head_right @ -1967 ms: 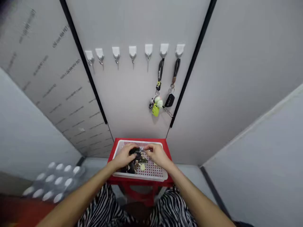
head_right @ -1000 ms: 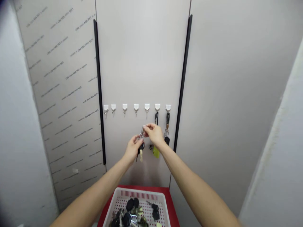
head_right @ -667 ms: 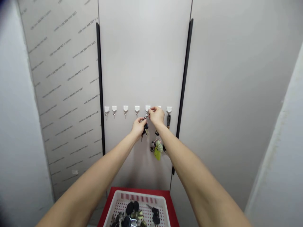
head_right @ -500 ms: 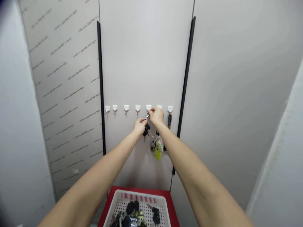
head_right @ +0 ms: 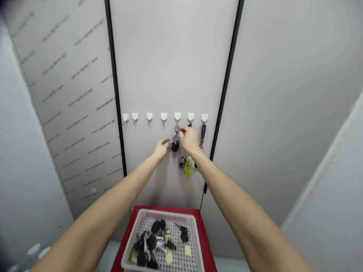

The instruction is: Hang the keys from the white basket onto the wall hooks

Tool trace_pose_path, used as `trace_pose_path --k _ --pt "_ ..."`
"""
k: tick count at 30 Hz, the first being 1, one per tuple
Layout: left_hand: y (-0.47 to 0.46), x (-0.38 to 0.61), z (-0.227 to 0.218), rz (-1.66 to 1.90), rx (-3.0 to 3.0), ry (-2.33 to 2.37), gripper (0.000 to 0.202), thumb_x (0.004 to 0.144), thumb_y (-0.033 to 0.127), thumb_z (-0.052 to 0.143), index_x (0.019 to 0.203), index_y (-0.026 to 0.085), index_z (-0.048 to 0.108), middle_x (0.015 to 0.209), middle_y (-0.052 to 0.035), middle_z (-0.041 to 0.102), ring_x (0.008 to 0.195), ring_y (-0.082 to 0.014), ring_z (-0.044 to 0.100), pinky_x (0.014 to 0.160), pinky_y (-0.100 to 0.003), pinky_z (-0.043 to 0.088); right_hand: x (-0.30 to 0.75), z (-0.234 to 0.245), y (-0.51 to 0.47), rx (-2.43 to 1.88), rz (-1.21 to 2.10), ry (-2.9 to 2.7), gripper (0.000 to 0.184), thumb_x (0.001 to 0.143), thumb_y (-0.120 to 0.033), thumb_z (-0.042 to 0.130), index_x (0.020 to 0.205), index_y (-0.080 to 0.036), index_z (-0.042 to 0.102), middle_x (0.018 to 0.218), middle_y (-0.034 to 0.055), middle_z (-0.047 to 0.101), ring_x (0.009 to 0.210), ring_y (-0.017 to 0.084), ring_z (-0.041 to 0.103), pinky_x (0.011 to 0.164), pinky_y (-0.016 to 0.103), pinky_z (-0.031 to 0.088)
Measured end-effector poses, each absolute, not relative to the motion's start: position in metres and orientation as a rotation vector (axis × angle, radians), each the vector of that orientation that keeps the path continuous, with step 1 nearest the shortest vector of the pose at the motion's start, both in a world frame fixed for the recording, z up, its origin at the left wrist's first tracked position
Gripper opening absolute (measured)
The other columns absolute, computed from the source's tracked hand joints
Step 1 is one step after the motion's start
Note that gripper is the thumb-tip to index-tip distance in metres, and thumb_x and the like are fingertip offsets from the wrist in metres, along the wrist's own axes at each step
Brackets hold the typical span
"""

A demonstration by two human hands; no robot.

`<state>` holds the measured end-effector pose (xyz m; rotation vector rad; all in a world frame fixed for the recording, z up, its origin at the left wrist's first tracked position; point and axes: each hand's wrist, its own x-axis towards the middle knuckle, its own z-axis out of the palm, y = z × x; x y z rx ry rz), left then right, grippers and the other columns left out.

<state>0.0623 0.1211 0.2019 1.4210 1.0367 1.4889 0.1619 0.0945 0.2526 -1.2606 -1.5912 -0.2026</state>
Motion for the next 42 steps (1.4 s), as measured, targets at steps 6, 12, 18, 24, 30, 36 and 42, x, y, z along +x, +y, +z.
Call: trace_pose_path --k 6,12,18,24,30,36,42 --pt "0.072 0.019 0.113 1.165 1.455 1.113 0.021 0.065 0.011 0.037 0.081 0.011 0.051 0.069 -0.0036 0.054 0.056 -0.0062 0.048 0.059 -0.020 0.037 0.166 0.149 0.050 -1.339 0.203 -1.806 0.023 0.066 -0.026 0.040 0.074 -0.013 0.057 0.053 0.0009 0.055 0.048 0.010 0.049 0.052 0.022 0.038" --pt "0.016 -0.009 0.015 0.878 1.815 1.244 0.019 0.066 0.015 0.037 0.076 0.014 0.053 0.072 -0.0031 0.056 0.067 -0.0110 0.049 0.065 -0.023 0.037 0.159 0.020 -0.001 -1.432 0.620 -2.026 0.021 0.067 -0.024 0.039 0.073 -0.015 0.057 0.070 0.0033 0.060 0.064 0.012 0.052 0.060 0.023 0.038" --pt "-0.005 -0.013 -0.001 0.571 2.337 1.268 0.021 0.067 0.018 0.037 0.081 0.018 0.052 0.082 -0.0031 0.054 0.081 -0.0148 0.044 0.073 -0.026 0.032 0.151 -0.006 -0.016 -1.422 0.498 -2.285 0.021 0.067 -0.027 0.042 0.077 -0.017 0.056 0.073 0.0046 0.057 0.071 0.014 0.048 0.066 0.024 0.035" --pt "-0.011 -0.012 0.000 0.408 2.498 1.276 0.027 0.061 0.023 0.046 0.088 0.020 0.049 0.088 -0.0037 0.049 0.084 -0.0164 0.042 0.073 -0.026 0.032 0.150 -0.008 -0.017 -1.476 0.412 -2.410 0.023 0.060 -0.018 0.046 0.082 -0.017 0.053 0.075 0.0039 0.055 0.074 0.014 0.046 0.067 0.024 0.033" --pt "-0.008 -0.011 0.000 0.349 2.401 1.328 0.034 0.054 0.022 0.051 0.088 0.020 0.050 0.083 -0.0031 0.051 0.079 -0.0172 0.044 0.068 -0.026 0.034 0.152 -0.013 -0.019 -1.533 0.353 -2.377 0.016 0.061 -0.015 0.042 0.070 -0.017 0.055 0.072 0.0040 0.055 0.073 0.014 0.046 0.066 0.025 0.032" --pt "0.001 -0.010 -0.012 0.656 1.995 1.294 0.027 0.057 0.009 0.040 0.079 0.017 0.052 0.063 0.0017 0.051 0.058 -0.0085 0.045 0.056 -0.019 0.035 0.144 -0.006 -0.021 -1.393 0.367 -2.439 0.020 0.061 -0.030 0.047 0.075 -0.018 0.056 0.071 0.0034 0.056 0.072 0.014 0.047 0.065 0.025 0.031" --pt "0.005 -0.008 -0.009 0.915 1.451 1.155 0.019 0.059 0.010 0.041 0.075 0.014 0.050 0.053 0.0047 0.044 0.043 -0.0041 0.042 0.046 -0.017 0.033 0.124 -0.007 -0.024 -1.544 0.304 -2.478 0.026 0.056 -0.037 0.051 0.069 -0.016 0.056 0.067 0.0055 0.056 0.064 0.016 0.048 0.056 0.024 0.031"
